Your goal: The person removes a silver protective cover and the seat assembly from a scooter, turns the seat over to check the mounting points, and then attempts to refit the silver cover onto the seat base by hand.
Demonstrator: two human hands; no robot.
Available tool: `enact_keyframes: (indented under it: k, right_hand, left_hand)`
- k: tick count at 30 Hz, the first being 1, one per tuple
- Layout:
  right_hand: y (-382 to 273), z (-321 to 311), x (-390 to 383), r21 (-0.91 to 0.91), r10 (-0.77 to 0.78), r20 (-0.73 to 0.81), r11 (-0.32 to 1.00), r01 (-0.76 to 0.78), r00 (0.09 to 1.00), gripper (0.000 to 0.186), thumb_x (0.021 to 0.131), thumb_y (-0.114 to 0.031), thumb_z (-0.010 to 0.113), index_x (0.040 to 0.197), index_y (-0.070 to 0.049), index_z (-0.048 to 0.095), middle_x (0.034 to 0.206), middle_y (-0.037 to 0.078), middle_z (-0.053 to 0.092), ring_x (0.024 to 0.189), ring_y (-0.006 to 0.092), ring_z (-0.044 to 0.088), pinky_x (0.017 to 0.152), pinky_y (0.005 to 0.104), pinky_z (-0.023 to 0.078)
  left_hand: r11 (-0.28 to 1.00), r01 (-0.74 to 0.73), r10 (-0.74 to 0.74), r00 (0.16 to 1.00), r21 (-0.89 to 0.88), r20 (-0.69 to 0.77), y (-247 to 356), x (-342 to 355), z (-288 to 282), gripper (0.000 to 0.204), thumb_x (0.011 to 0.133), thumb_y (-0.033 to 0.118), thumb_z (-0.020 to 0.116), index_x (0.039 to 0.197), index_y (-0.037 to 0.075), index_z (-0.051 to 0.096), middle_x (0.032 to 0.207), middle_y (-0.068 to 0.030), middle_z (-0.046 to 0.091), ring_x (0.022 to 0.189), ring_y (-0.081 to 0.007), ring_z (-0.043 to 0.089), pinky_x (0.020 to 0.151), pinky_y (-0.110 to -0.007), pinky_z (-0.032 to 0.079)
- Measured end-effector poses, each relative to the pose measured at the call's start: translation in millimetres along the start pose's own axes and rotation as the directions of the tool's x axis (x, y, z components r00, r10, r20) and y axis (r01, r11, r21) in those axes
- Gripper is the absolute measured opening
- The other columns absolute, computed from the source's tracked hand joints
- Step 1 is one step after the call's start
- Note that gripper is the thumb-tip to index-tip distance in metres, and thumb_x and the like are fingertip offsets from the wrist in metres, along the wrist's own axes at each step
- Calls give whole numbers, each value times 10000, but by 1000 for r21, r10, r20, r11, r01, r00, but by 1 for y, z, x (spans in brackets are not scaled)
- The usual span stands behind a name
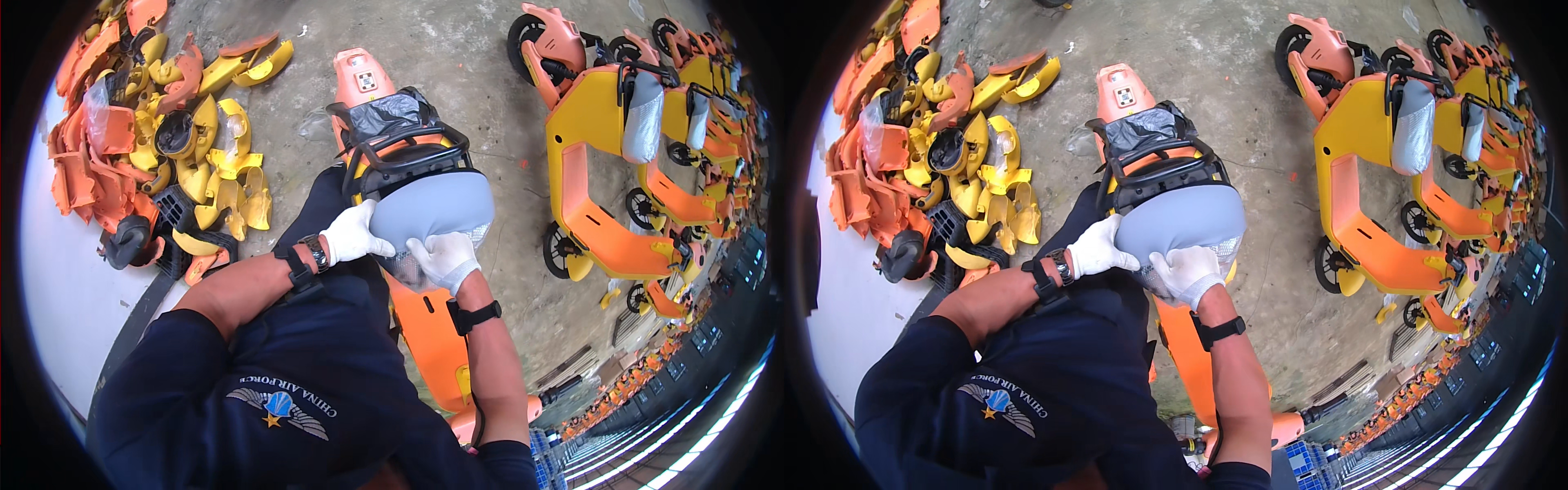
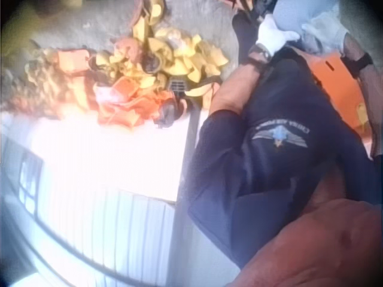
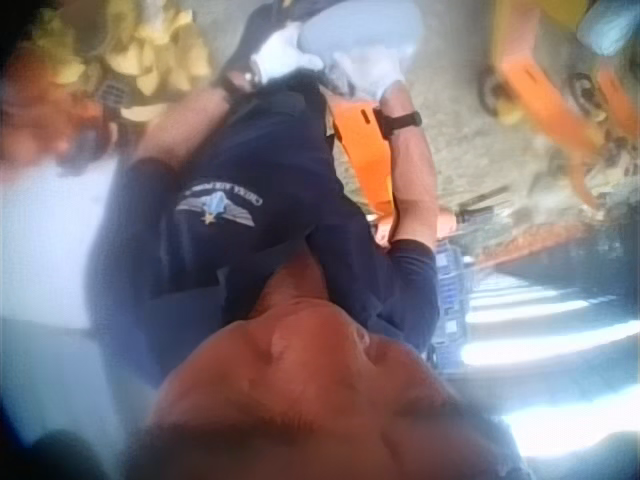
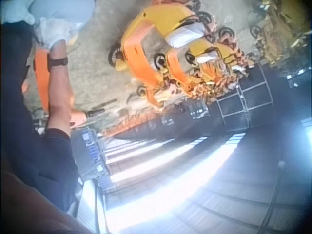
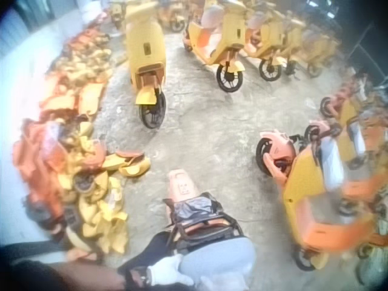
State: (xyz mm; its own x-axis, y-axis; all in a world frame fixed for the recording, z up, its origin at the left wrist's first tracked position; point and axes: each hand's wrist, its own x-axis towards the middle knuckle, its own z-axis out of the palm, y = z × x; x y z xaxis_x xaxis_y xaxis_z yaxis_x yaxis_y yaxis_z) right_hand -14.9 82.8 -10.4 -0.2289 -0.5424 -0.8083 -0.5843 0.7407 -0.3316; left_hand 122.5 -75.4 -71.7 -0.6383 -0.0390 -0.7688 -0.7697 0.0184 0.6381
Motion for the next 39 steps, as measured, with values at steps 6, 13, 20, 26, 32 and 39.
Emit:
enact_keyframes:
  k: [6, 13, 20, 26, 32, 39]
  right_hand:
    - [13, 3, -5, -31, -277, -110, 961, 276, 954, 507, 924, -359, 481, 553, -58, 649, 521, 145, 589, 522, 336, 616, 562, 445, 496]
    - [33, 4, 2, 135, -443, -107, 880, 455, 890, 482, 908, -345, 522, 527, -65, 614, 526, 132, 591, 507, 329, 605, 536, 438, 491]
    - [44, 12, 11, 112, -583, -309, 763, 637, 752, 483, 919, -329, 520, 512, -75, 576, 488, 105, 561, 483, 314, 580, 501, 401, 466]
    - [22, -4, 10, 40, -433, -180, 894, 446, 883, 500, 908, -409, 527, 561, -61, 621, 551, 127, 607, 552, 326, 627, 565, 428, 497]
    - [-2, -16, -6, -71, -98, 21, 993, 99, 995, 621, 873, -596, 499, 669, -54, 724, 612, 156, 643, 600, 329, 651, 635, 382, 516]
    - [7, 7, 14, 100, -19, -97, 995, 29, 995, 631, 896, -573, 473, 669, -33, 707, 612, 179, 626, 616, 372, 638, 677, 415, 510]
  left_hand:
    - [989, -100, 100, 995, -111, -3, -5, -6, 1, 786, 579, 300, 909, 1163, -61, 527, 1068, -198, 646, 1007, -299, 636, 881, -351, 498]
    - [974, -78, 85, 996, -212, 23, 4, -14, -7, 738, 635, 195, 898, 1217, -74, 531, 1096, -115, 650, 999, -181, 614, 909, -327, 487]
    - [993, -36, 25, 994, -113, -103, -5, -29, -2, 694, 699, 236, 852, 1243, -61, 542, 1087, -150, 662, 1012, -200, 622, 931, -333, 477]
    - [993, 43, -66, 975, -111, -212, -2, -22, 9, 626, 713, 209, 832, 1202, -61, 551, 1060, -158, 668, 988, -207, 638, 890, -325, 495]
    - [995, 81, -70, 983, 58, -168, 6, -23, 6, 640, 666, 306, 864, 1126, -36, 580, 996, -176, 669, 932, -246, 651, 832, -341, 505]
    - [1000, 18, -14, 984, 21, -179, 4, -17, 4, 592, 696, 332, 828, 1090, -33, 581, 978, -206, 666, 934, -330, 654, 821, -375, 504]
